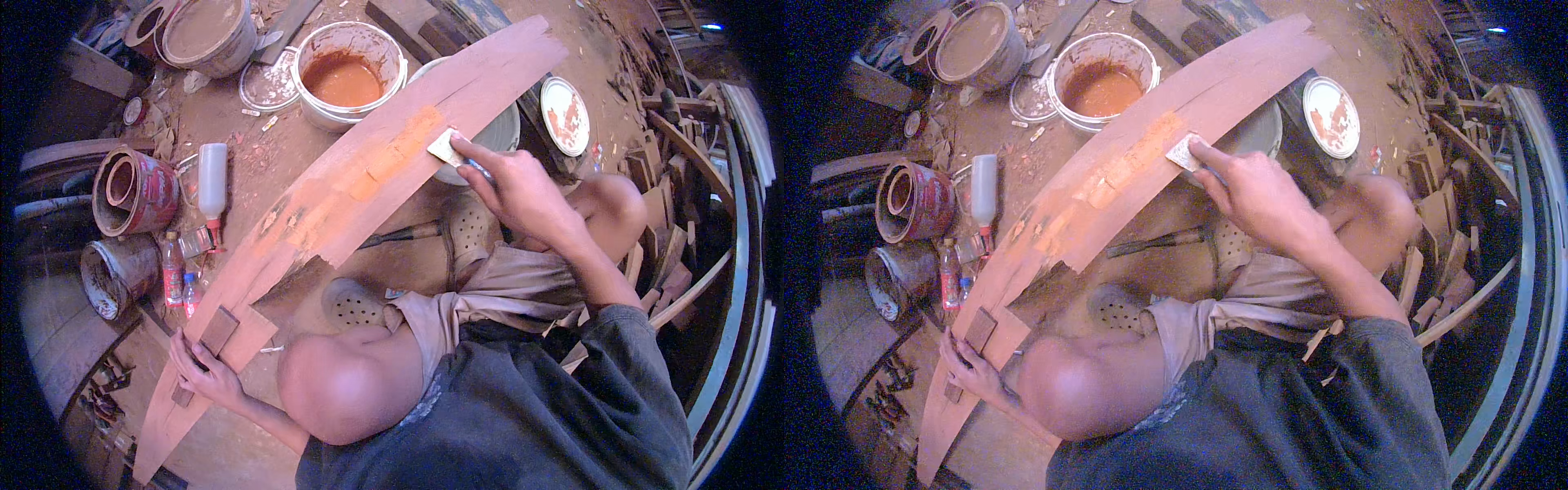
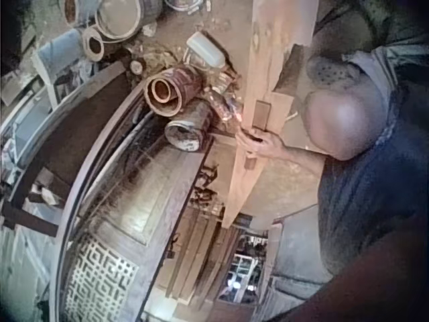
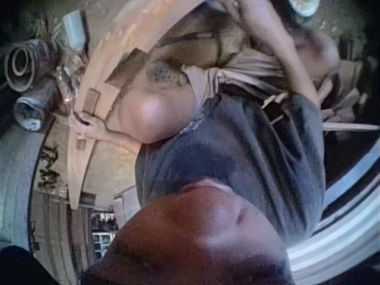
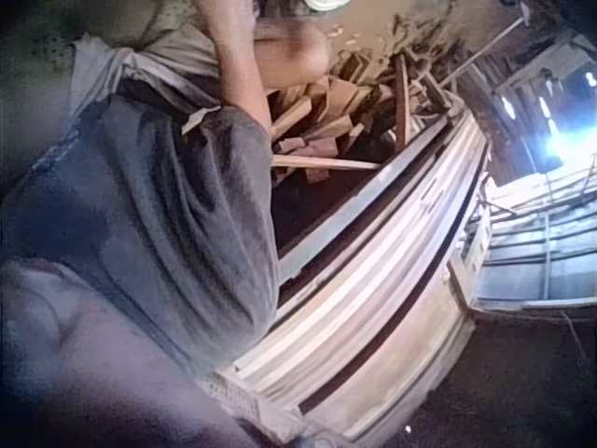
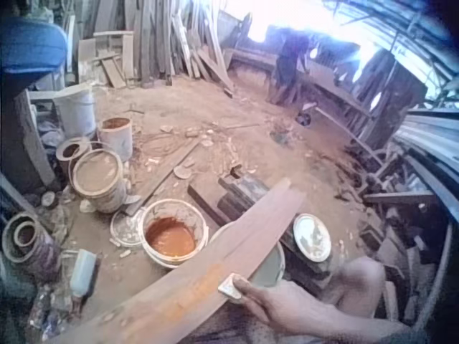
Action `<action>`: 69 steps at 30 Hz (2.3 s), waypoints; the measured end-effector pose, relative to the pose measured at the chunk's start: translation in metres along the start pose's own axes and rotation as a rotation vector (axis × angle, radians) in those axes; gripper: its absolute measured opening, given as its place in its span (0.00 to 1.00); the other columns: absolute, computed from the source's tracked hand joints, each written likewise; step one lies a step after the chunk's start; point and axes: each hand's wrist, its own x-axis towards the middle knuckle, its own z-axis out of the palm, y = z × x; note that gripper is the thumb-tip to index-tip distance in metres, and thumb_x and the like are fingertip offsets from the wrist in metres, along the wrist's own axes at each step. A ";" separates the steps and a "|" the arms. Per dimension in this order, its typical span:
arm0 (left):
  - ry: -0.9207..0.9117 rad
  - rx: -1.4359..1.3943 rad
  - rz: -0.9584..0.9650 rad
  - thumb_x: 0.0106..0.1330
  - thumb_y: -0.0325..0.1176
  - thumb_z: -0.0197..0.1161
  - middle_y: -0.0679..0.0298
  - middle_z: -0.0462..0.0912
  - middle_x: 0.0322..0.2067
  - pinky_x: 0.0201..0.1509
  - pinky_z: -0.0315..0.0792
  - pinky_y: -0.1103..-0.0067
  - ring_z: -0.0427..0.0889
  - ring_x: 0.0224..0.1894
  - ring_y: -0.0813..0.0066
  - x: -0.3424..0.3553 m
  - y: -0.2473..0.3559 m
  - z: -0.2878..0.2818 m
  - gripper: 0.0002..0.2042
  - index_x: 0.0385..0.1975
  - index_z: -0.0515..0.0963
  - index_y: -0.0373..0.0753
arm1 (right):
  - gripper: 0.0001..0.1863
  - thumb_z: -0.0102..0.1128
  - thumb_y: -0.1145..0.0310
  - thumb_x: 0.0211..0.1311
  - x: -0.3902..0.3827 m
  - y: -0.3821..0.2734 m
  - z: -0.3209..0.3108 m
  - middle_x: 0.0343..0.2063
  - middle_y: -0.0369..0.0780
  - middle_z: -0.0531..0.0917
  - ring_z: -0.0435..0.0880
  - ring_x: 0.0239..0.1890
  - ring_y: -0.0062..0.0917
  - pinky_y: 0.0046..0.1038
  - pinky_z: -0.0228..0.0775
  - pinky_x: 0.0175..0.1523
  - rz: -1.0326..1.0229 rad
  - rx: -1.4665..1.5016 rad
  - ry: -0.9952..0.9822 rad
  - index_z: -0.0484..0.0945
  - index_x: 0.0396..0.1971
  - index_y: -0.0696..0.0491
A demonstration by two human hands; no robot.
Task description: The person sits on the floor in a workshop and smooths a long, curved piece of wood using a hand plane and sandpaper. They then apply a liquid finish to the wood using a sponge, working along the length of the piece.
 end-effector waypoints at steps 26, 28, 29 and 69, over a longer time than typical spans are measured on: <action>-0.026 -0.073 -0.108 0.72 0.51 0.50 0.49 0.82 0.45 0.57 0.68 0.59 0.78 0.51 0.48 0.004 0.012 0.010 0.22 0.46 0.81 0.38 | 0.29 0.46 0.68 0.65 0.074 -0.066 -0.023 0.23 0.42 0.82 0.85 0.22 0.33 0.36 0.79 0.28 -0.778 -0.622 -0.440 0.63 0.68 0.39; -0.108 -0.071 -0.123 0.73 0.51 0.48 0.50 0.79 0.50 0.59 0.67 0.60 0.76 0.54 0.50 -0.001 0.000 0.003 0.23 0.53 0.76 0.38 | 0.23 0.49 0.66 0.64 0.086 -0.050 -0.042 0.29 0.43 0.85 0.87 0.31 0.35 0.37 0.81 0.35 -0.693 -0.669 -0.554 0.72 0.59 0.47; -0.177 -0.074 -0.112 0.73 0.51 0.47 0.51 0.76 0.54 0.60 0.66 0.60 0.74 0.56 0.51 -0.009 -0.018 0.006 0.24 0.59 0.70 0.38 | 0.22 0.49 0.66 0.64 0.091 -0.042 -0.052 0.29 0.44 0.85 0.87 0.31 0.36 0.38 0.81 0.36 -0.635 -0.720 -0.594 0.72 0.59 0.47; -0.145 -0.025 -0.122 0.75 0.46 0.45 0.55 0.79 0.54 0.66 0.58 0.60 0.71 0.61 0.52 -0.006 -0.016 0.009 0.21 0.53 0.78 0.39 | 0.26 0.51 0.69 0.68 0.026 -0.009 -0.017 0.24 0.58 0.79 0.82 0.30 0.51 0.47 0.73 0.37 0.053 -0.063 -0.207 0.65 0.66 0.46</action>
